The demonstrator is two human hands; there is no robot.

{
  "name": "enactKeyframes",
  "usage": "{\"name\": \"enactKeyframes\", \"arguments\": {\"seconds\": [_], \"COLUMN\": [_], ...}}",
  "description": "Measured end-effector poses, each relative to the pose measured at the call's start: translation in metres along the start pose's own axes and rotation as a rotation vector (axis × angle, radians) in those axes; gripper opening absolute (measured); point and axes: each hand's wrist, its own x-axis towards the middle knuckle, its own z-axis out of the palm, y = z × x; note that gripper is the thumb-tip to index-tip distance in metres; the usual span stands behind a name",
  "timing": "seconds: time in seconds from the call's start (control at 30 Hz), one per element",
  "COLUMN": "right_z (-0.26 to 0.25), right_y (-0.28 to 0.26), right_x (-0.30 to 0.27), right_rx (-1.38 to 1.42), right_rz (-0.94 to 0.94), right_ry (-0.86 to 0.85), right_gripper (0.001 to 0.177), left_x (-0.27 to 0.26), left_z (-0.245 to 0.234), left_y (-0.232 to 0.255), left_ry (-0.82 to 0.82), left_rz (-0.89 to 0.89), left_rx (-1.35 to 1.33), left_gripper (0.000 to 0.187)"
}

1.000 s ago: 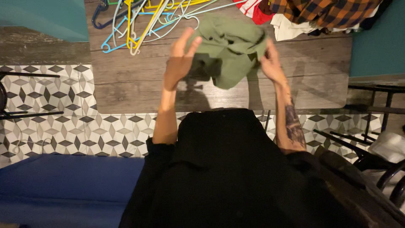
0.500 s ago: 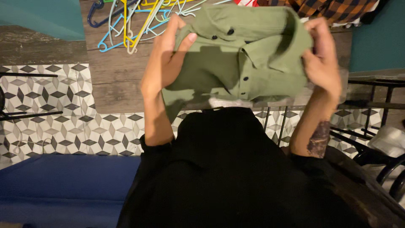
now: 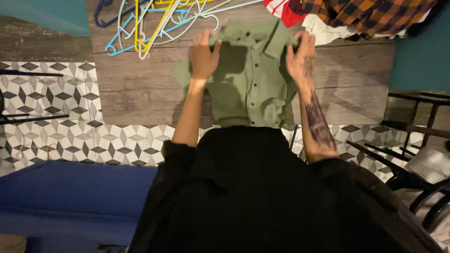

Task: The person lays a patterned shirt on a table, smooths it, places a hanger inside, and hangs it on a clothing rack. The person repeats the process with a green shirt, smoothing and hanging it on the rack.

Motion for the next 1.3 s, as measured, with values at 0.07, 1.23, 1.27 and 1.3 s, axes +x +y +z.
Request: {"name": "enactKeyframes", "arguments": {"seconds": [0.07, 1.23, 1.27, 1.3], "right_z": [0.005, 0.034, 0.034, 0.031], "right_y": [0.009, 0.034, 0.033, 0.032], "right_x": [0.014, -0.229, -0.229, -0.231], "right_rx": [-0.05, 0.14, 0.221, 0.301], "right_rz": [0.008, 0.555, 0.524, 0.494], "right_ry": [0.026, -0.142, -0.118, -0.096], "right_gripper": [0.046, 0.051, 0.055, 0.059], "left_x": [0.004, -0.226, -0.225, -0.228], "left_z": [0.012, 0.082, 0.083, 0.085], "left_y": [0.004, -0.062, -0.059, -0.056], "left_ry": [0.135, -0.066, -0.08, -0.098], "left_rz": [0.025, 0.212, 0.186, 0.159], "left_rx": [0.072, 0.417, 0.436, 0.454], "left_gripper": [0.048, 0.08, 0.082, 0.085]}}
